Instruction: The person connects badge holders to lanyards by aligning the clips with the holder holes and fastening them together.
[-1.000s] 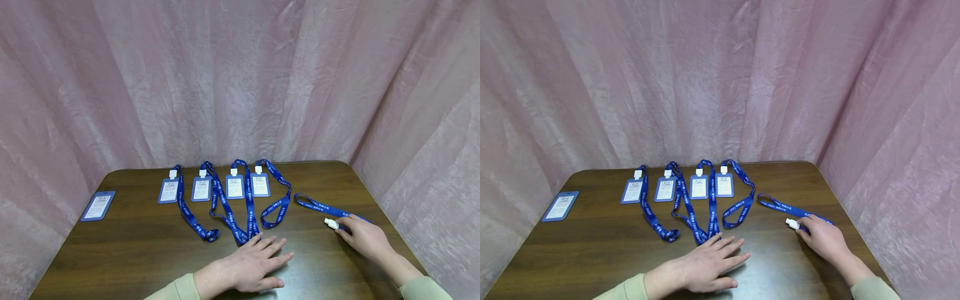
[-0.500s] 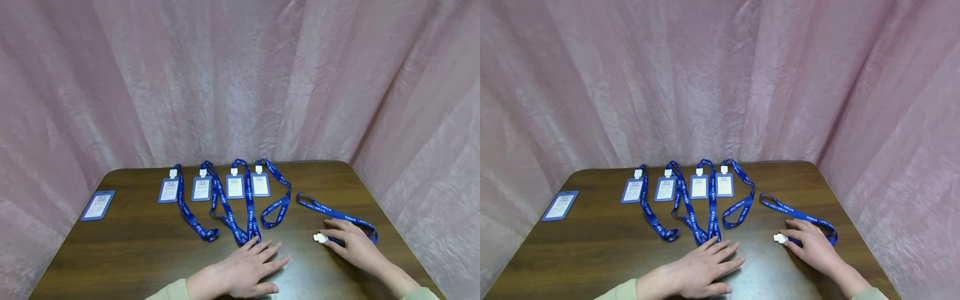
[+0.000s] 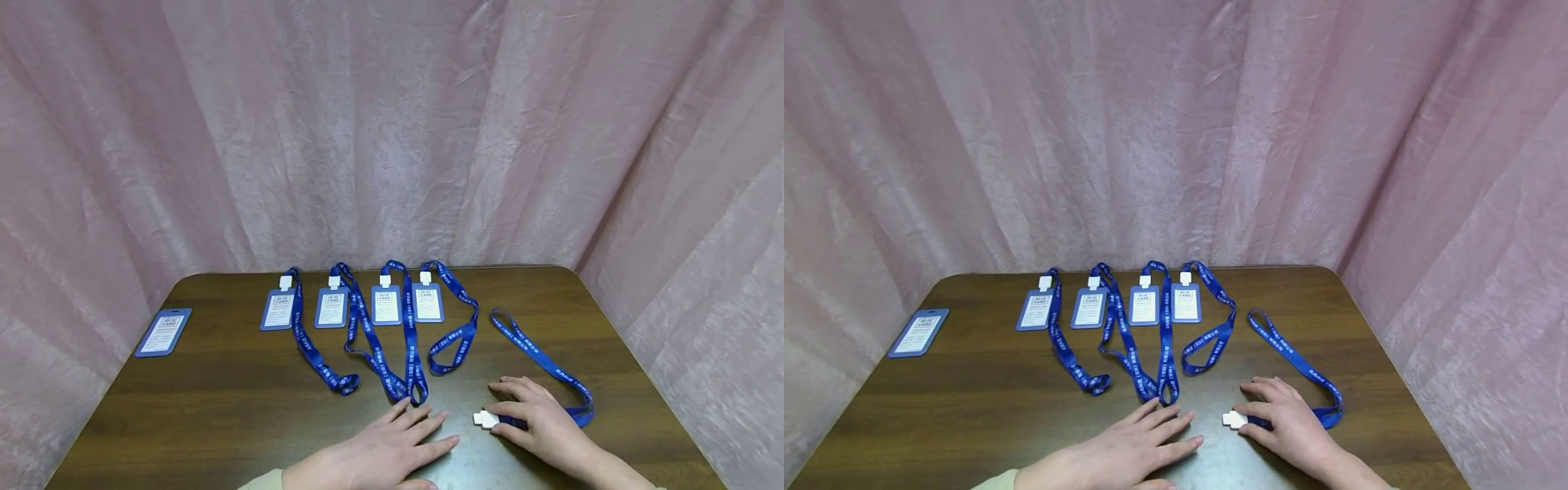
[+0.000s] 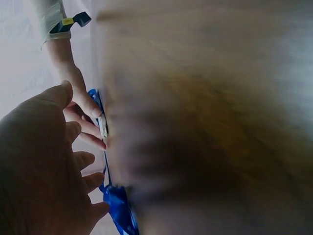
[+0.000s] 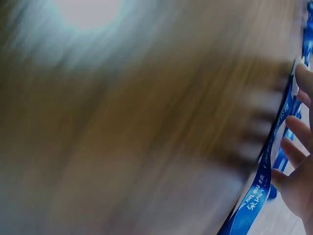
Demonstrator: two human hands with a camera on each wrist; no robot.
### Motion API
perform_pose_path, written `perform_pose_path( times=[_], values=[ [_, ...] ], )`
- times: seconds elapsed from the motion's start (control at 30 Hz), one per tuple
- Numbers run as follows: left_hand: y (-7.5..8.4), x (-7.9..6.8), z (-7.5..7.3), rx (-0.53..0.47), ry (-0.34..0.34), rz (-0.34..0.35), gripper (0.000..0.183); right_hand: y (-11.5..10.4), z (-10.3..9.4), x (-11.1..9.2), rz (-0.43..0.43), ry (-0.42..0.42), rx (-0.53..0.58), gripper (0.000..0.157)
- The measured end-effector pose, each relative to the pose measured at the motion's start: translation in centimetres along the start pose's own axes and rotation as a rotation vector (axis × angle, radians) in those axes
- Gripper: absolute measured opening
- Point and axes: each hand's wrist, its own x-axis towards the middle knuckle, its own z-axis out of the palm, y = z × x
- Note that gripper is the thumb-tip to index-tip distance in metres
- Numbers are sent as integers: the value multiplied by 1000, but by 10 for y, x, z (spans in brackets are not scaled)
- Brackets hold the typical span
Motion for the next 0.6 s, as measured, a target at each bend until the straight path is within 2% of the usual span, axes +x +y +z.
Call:
perform_pose_path(
  times=[0.1, 0.3, 0.5, 0.6],
  values=[
    [-3, -10, 2, -27, 6, -20, 65, -12, 5, 8, -19, -50, 47, 29],
    [-8, -29, 3, -109, 23, -77, 66, -26, 10, 19, -12, -179, 91, 41],
    [-14, -48, -1, -130, 42, -139, 67, -26, 13, 18, -21, -146, 105, 29],
    [-18, -57, -4, -122, 59, -164, 66, -28, 16, 19, -13, -137, 123, 28]
  ],
)
